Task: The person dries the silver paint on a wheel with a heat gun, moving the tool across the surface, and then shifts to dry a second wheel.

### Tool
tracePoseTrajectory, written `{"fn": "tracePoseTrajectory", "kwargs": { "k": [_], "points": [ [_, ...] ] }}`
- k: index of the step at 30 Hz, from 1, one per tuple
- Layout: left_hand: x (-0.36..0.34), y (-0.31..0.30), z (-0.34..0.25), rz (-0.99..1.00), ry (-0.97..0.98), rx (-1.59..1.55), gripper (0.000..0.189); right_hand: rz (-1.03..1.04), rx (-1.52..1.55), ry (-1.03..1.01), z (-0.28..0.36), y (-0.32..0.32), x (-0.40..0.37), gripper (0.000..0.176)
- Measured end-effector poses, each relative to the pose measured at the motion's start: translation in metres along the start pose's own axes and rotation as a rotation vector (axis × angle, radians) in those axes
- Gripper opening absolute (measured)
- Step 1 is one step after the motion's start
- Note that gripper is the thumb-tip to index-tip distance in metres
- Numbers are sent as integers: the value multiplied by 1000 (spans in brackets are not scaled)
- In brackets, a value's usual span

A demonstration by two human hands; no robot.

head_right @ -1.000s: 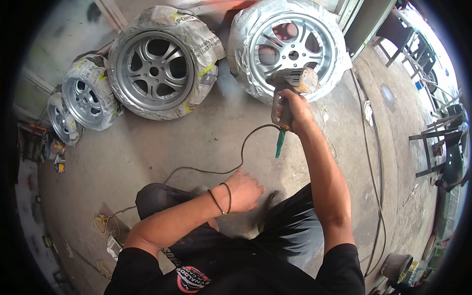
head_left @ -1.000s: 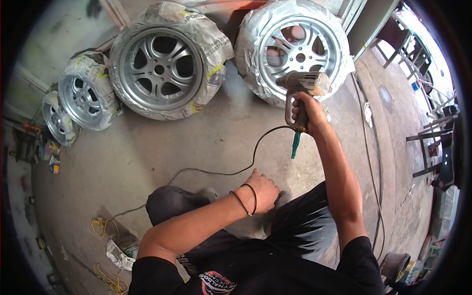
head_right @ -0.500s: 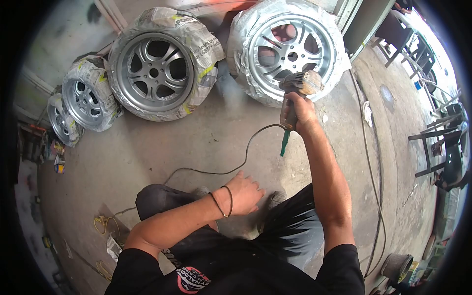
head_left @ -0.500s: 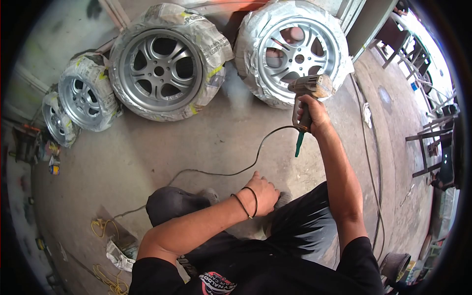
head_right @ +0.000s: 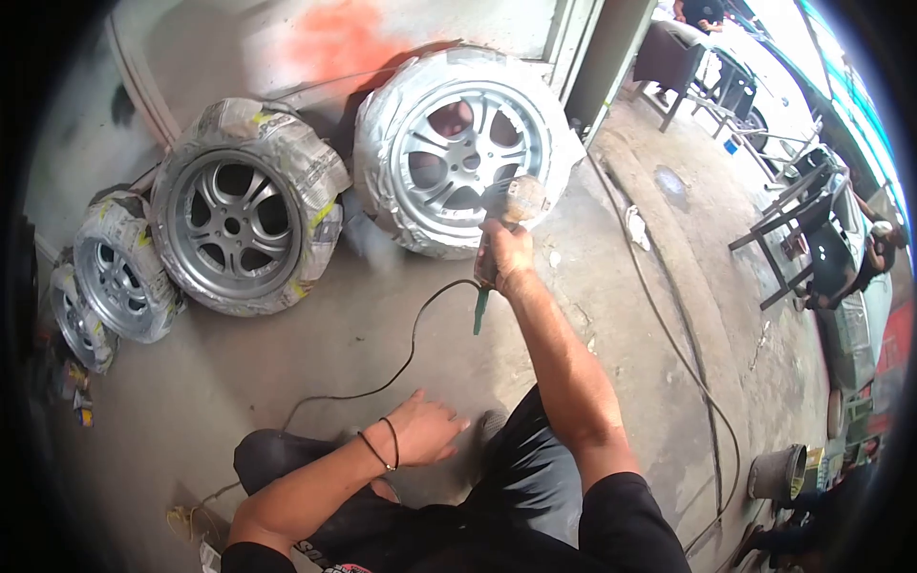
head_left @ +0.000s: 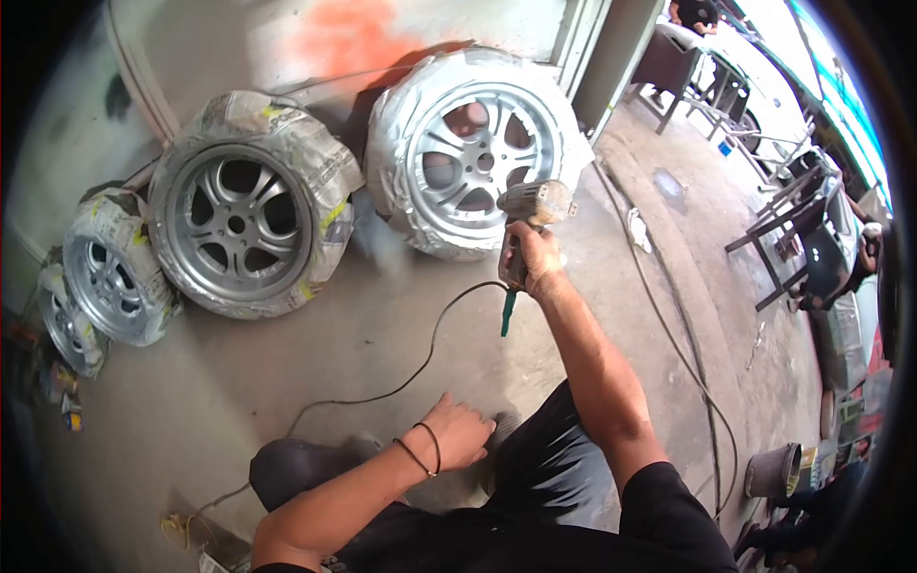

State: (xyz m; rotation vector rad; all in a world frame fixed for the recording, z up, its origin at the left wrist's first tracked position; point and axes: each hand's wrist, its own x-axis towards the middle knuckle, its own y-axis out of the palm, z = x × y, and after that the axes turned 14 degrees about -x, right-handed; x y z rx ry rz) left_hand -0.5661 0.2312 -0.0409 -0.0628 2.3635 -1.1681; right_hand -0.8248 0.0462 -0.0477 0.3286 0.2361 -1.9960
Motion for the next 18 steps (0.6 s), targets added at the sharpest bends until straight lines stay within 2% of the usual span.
{"fn": "tracePoseTrajectory", "kwargs": {
  "k": [2,6,8,10,11,12,13,14,16,18],
  "points": [
    [2,0,-2,8,33,17,46,-35,25,-106,-4,-5,9,30],
    [6,-3,-6,13,84,-5,41,-105,42,-151,6,-14,-4,35],
    [9,-5,-12,40,124,-23,39,41,64,-28,11,-23,-13,37],
    [12,-4,-17,-78,311,-114,38,103,117,-7,-1,-35,1,34],
    [13,-4,-21,-77,314,-111,38,180,145,53,-1,-37,3,33],
    [14,-5,-27,-138,402,-162,39,258,175,113,-3,-39,5,32],
    [16,-4,-31,-198,489,-215,41,264,150,125,-6,-41,6,31],
    [18,1,-35,-195,490,-214,41,262,152,126,-6,-42,4,31],
    [22,15,-43,-439,704,-244,48,230,109,105,-4,-44,0,31],
    [18,13,-58,-407,711,-282,55,151,68,60,-3,-49,1,31]
  ]
}}
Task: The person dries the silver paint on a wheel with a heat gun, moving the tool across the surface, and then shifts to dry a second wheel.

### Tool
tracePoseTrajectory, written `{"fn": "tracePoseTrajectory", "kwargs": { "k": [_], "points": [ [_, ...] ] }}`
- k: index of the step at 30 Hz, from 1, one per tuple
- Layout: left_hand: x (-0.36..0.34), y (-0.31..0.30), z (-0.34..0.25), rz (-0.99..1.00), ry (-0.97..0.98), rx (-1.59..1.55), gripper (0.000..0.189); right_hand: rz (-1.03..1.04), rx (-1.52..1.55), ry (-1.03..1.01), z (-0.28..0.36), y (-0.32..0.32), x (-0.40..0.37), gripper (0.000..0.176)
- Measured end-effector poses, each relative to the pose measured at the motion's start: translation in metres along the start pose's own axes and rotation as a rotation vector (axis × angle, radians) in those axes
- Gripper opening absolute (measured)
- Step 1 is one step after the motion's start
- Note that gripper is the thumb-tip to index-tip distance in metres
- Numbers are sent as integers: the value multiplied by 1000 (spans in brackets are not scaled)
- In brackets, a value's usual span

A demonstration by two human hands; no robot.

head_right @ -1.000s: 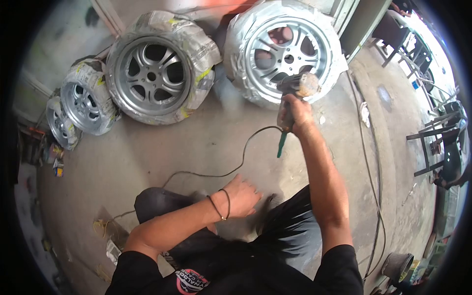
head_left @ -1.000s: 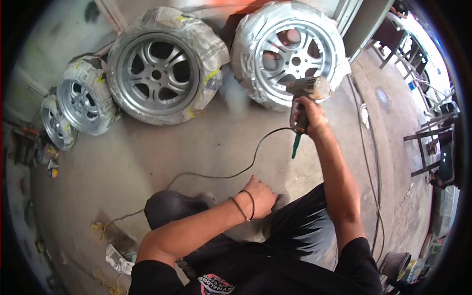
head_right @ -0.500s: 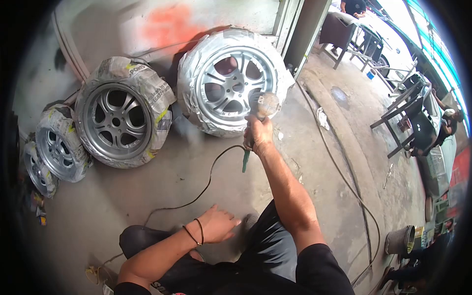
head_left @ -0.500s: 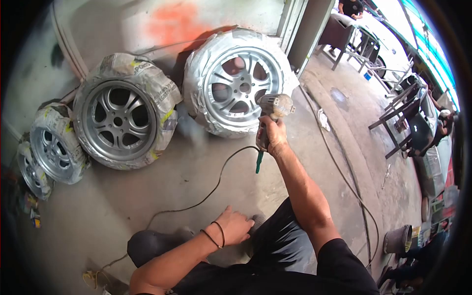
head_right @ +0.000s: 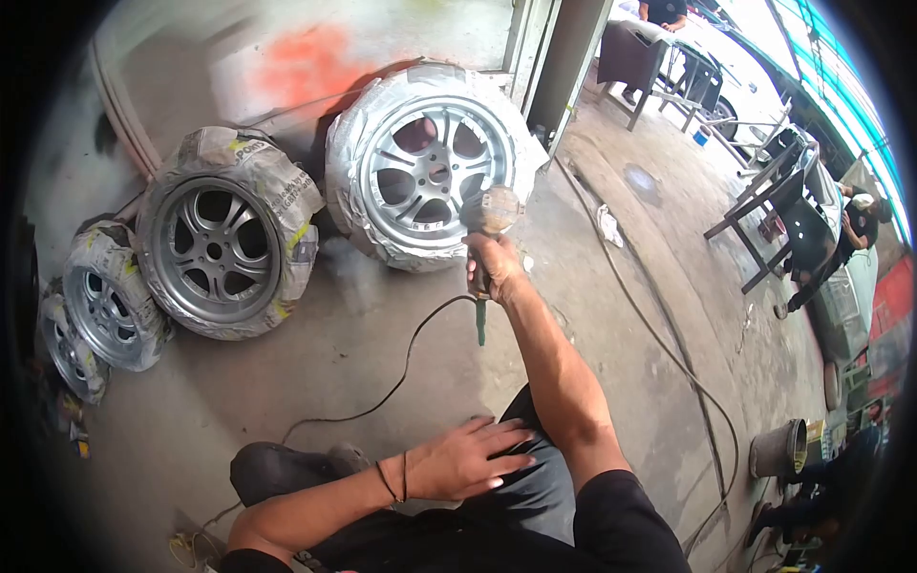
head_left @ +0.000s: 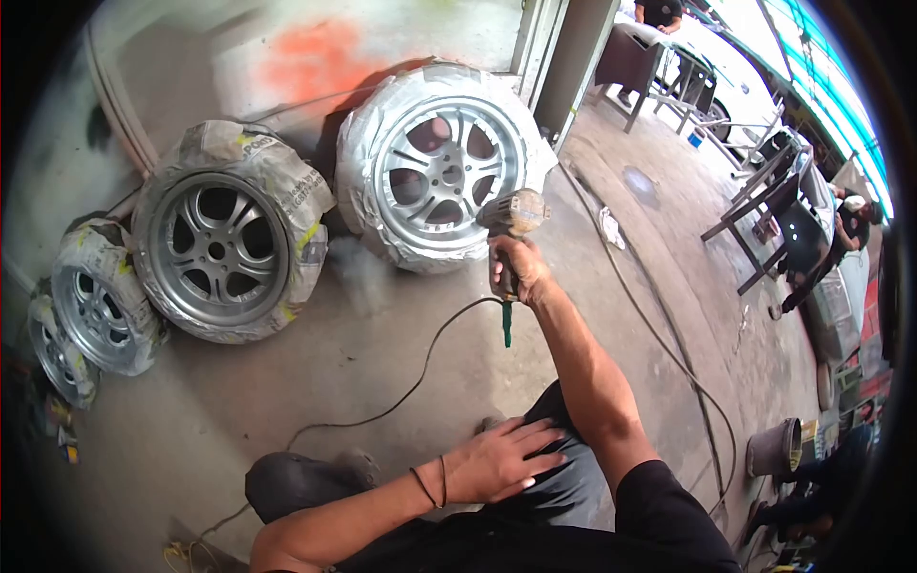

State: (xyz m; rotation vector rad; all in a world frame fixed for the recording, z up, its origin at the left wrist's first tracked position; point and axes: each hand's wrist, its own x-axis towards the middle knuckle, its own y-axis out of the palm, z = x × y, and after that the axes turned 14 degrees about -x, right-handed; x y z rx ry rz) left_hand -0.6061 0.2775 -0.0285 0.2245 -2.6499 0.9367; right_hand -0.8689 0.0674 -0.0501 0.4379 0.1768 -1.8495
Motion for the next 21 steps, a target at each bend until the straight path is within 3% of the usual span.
{"fn": "tracePoseTrajectory", "kwargs": {
  "k": [4,6,8,9,19,21],
  "points": [
    [3,13,-19,79,48,-10,68,-255,-153,-178,7,3,-15,21],
    [0,13,-25,255,-5,61,69,-218,-98,-193,6,-8,-10,23],
    [-4,29,-12,203,-13,34,65,-86,30,-169,6,-21,-6,21],
    [-3,28,-9,199,10,24,64,-117,71,-124,9,-19,-7,19],
    [-7,34,1,150,29,-33,61,-52,-52,100,-9,-21,6,21],
    [-7,29,0,159,16,-43,57,55,-47,119,-7,-16,3,24]
  ]
}}
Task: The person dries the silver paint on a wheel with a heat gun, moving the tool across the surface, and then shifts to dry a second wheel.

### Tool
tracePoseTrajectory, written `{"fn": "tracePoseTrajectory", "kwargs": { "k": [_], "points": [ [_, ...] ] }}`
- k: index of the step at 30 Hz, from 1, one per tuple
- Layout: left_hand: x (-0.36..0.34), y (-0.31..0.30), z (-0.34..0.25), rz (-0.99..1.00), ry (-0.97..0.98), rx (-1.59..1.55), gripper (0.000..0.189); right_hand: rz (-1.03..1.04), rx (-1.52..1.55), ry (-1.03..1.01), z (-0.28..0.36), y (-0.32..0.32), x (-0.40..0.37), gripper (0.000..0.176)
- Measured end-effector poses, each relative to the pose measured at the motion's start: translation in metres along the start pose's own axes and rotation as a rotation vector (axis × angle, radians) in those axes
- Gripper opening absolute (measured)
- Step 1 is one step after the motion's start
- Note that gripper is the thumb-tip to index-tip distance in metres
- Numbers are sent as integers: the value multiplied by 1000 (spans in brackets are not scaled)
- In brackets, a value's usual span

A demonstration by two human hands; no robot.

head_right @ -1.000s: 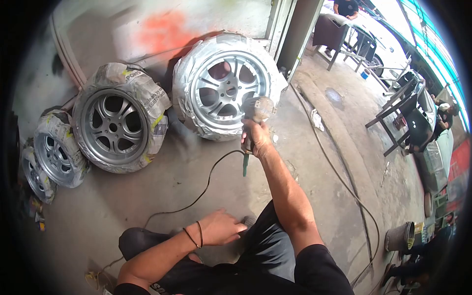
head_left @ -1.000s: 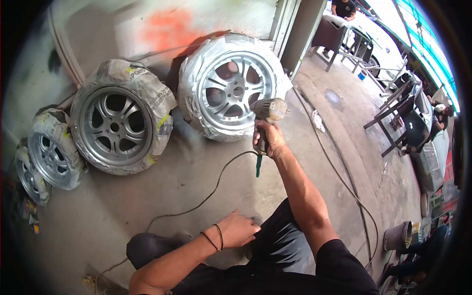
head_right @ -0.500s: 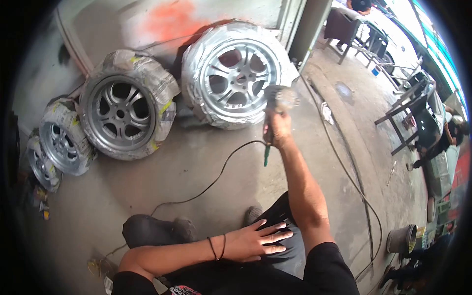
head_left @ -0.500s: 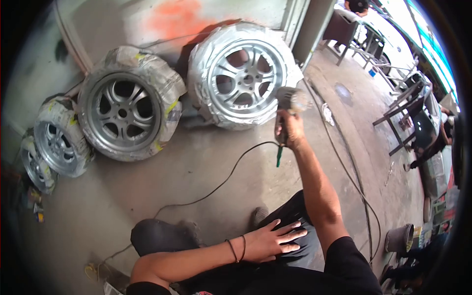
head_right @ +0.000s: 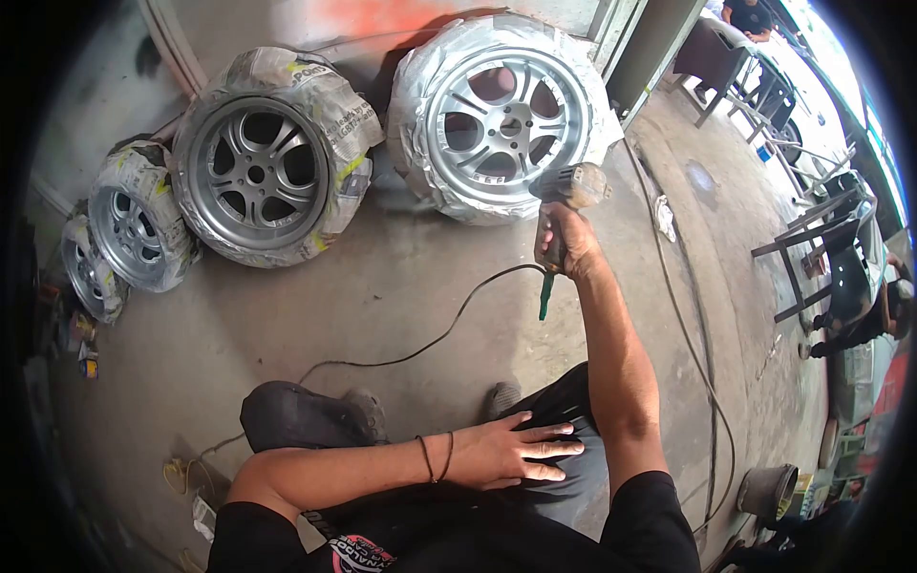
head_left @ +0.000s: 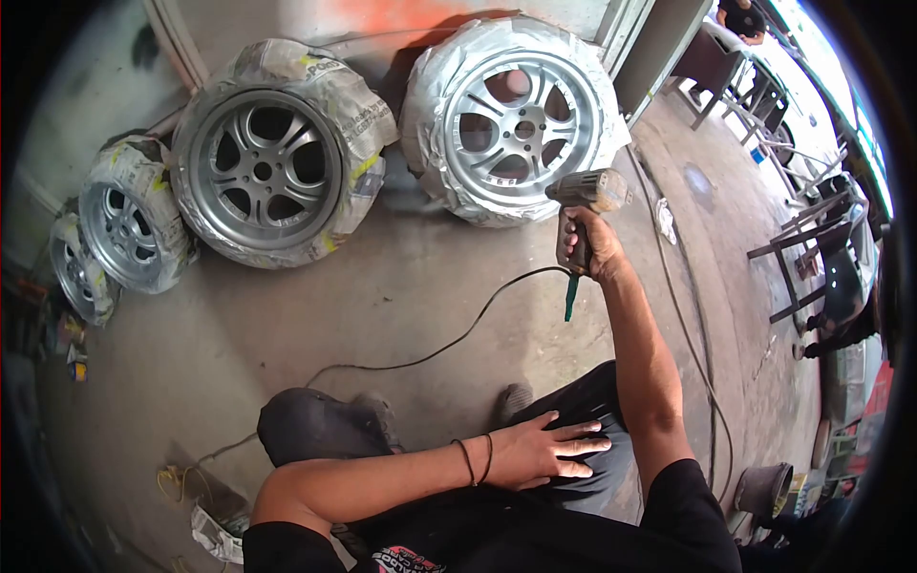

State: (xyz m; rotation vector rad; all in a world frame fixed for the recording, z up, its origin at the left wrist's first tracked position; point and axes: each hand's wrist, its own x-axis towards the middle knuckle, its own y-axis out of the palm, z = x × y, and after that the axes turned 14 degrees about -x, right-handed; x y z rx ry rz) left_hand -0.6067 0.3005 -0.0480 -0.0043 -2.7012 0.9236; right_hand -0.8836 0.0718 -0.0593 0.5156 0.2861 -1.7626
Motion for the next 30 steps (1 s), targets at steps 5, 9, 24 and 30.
{"fn": "tracePoseTrajectory", "kwargs": {
  "k": [5,9,24,30],
  "points": [
    [-2,-4,1,3,-23,-5,56,112,-1,32,-3,7,7,28],
    [-3,-8,-1,0,-47,-38,58,-104,-173,-70,-8,18,10,27],
    [-4,-6,6,-34,-41,-65,61,-216,-720,-193,-16,26,22,33],
    [-3,-7,6,-30,-43,-64,62,-259,-1097,-251,-5,31,15,47]
  ]
}}
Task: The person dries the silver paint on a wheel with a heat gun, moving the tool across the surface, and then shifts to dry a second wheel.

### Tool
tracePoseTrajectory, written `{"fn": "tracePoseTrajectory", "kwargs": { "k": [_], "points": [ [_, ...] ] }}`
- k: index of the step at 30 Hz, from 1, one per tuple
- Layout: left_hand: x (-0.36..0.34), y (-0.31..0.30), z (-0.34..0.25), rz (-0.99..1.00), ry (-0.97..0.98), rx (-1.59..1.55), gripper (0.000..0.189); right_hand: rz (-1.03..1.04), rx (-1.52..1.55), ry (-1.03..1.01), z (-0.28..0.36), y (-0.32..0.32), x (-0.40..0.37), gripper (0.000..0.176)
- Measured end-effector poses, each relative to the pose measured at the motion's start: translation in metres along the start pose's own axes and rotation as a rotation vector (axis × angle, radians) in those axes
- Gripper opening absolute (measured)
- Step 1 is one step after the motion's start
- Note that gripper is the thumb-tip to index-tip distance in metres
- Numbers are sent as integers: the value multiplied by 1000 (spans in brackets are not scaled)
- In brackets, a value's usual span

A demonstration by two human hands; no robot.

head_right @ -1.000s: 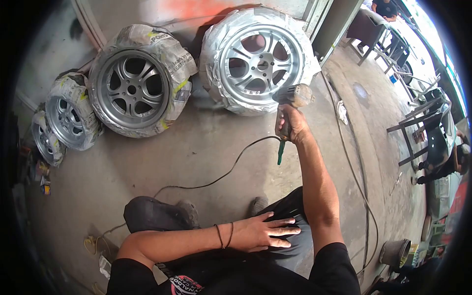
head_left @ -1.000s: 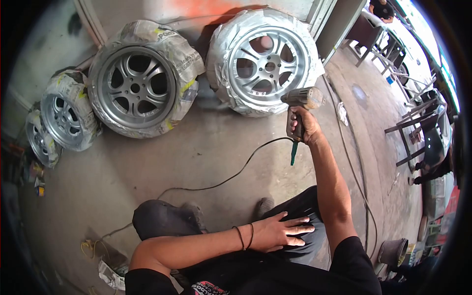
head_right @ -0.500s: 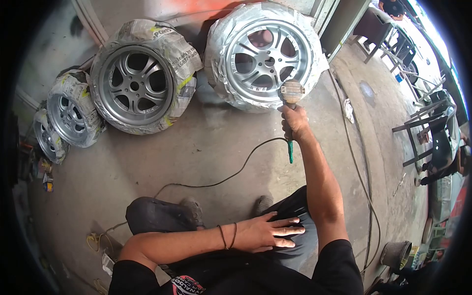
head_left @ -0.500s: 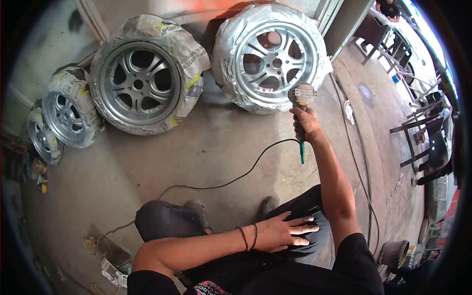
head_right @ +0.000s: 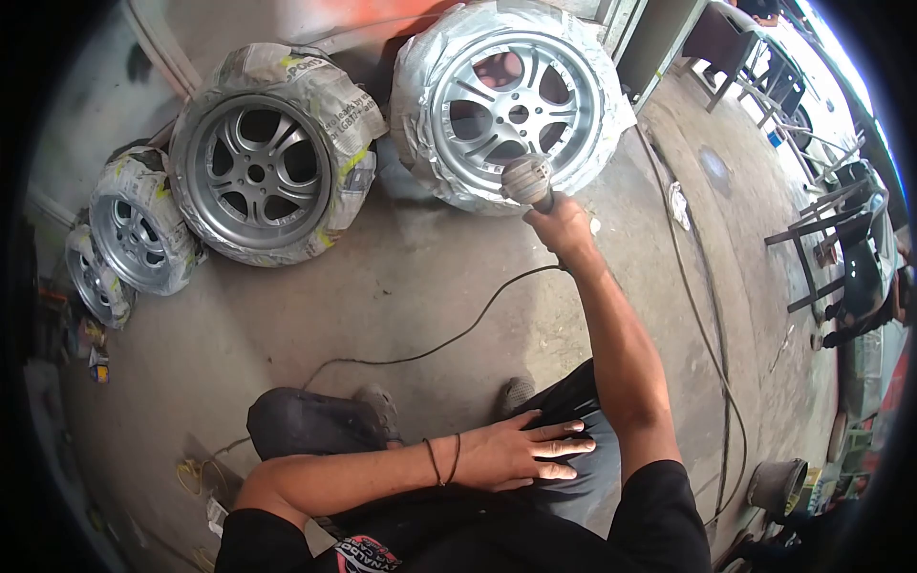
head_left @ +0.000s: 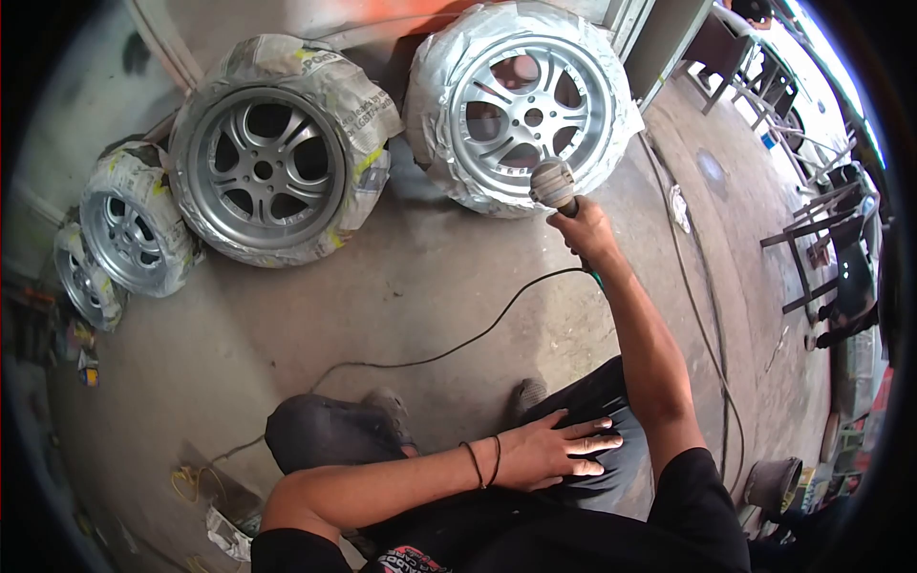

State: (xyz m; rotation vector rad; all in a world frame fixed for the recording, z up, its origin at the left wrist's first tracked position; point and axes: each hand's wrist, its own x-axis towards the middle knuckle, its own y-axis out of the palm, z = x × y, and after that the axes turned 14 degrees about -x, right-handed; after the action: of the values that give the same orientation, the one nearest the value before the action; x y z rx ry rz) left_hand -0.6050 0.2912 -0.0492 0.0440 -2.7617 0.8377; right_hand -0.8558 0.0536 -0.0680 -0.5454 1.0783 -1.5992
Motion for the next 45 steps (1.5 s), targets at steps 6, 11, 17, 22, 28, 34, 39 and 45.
{"fn": "tracePoseTrajectory", "kwargs": {
  "k": [6,11,17,22,28,34,39,45],
  "points": [
    [1,0,-3,15,-19,-9,62,53,-2,6,3,-3,-3,49],
    [1,-4,-6,28,-27,-27,62,-59,-151,-40,-5,2,3,58],
    [1,-3,-5,33,-28,-24,61,-130,-331,-14,-8,-2,6,65],
    [1,-3,-4,27,-19,-21,60,-110,-341,-24,-8,-6,6,63],
    [0,-5,-5,25,-20,-25,60,-91,-344,-28,-8,-4,8,63],
    [-1,-6,-3,19,-23,-34,61,-218,-374,-49,-8,-4,12,64],
    [-1,-6,-2,23,-31,-41,61,-294,-389,-52,-3,-9,12,58],
    [-1,-7,-3,29,-30,-38,61,-302,-453,-24,-3,-12,11,52]
  ]
}}
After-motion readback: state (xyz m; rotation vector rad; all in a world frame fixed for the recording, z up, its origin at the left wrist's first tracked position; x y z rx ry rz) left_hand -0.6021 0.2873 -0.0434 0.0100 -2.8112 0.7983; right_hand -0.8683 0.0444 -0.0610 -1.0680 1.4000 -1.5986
